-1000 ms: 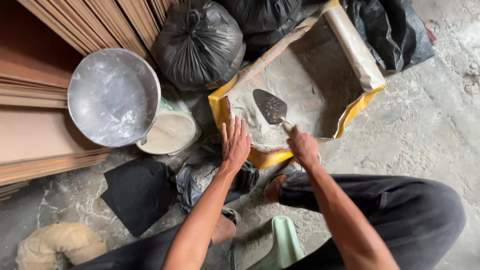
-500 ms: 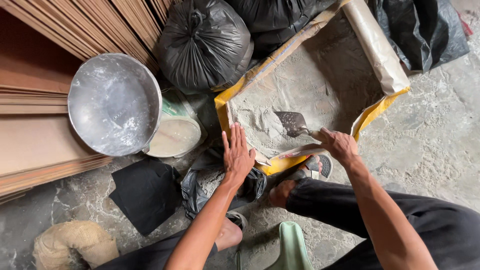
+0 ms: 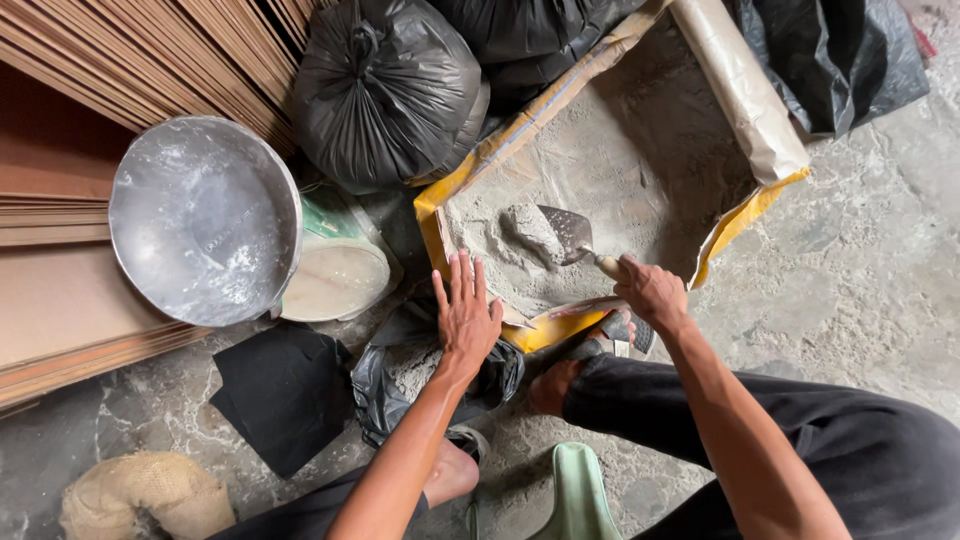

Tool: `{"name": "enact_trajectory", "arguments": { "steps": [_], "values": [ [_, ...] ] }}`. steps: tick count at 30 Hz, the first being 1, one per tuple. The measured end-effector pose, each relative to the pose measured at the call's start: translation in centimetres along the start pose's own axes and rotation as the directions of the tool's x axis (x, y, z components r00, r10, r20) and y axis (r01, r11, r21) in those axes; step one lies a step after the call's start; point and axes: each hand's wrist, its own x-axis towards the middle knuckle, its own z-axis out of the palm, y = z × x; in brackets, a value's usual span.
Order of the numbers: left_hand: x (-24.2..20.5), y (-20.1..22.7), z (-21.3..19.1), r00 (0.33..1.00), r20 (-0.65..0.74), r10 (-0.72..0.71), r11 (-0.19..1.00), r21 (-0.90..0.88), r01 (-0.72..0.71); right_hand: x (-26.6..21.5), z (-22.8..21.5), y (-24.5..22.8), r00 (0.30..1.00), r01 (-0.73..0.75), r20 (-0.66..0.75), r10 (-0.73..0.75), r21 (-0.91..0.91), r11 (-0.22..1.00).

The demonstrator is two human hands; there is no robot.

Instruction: The person uses a trowel to scoop grey powder from an open bag into a small black plastic bag held between their feet while sitting on the floor.

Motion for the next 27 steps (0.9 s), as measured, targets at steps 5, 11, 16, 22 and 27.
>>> {"name": "enact_trajectory", "arguments": {
  "steps": [5, 11, 16, 22, 27],
  "values": [
    [-0.3, -0.6, 0.9, 0.998, -0.051, 0.048, 0.997, -0.064, -0.051, 0.0, 1.4, 1.5, 1.0, -0.016, -0.001, 0.016, 0.071, 0.997],
    [-4.6, -1.3, 1.3, 0.955, -0.263, 0.14, 0.979, -0.105, -0.173, -2.3, 0.3, 3.2, 0.999, 0.028, -0.033, -0.023, 0.164, 0.986],
    [-10.1, -4.4, 3.7, 0.909, -0.417, 0.026, 0.974, -0.196, -0.118, -8.2, -5.9, 1.6, 0.997, 0.055, -0.057, -0.048, 0.135, 0.989],
    [-16.5, -6.9, 9.1, 0.909, -0.415, 0.035, 0.957, -0.248, -0.15, -12.7, -8.2, 1.0, 0.999, 0.035, -0.042, -0.033, 0.048, 0.998],
    [-19.3, -5.6, 8.1, 0.976, -0.13, 0.175, 0.862, -0.458, -0.216, -15.2, -7.6, -0.7, 0.984, 0.14, -0.103, -0.144, -0.037, 0.989]
  ]
}}
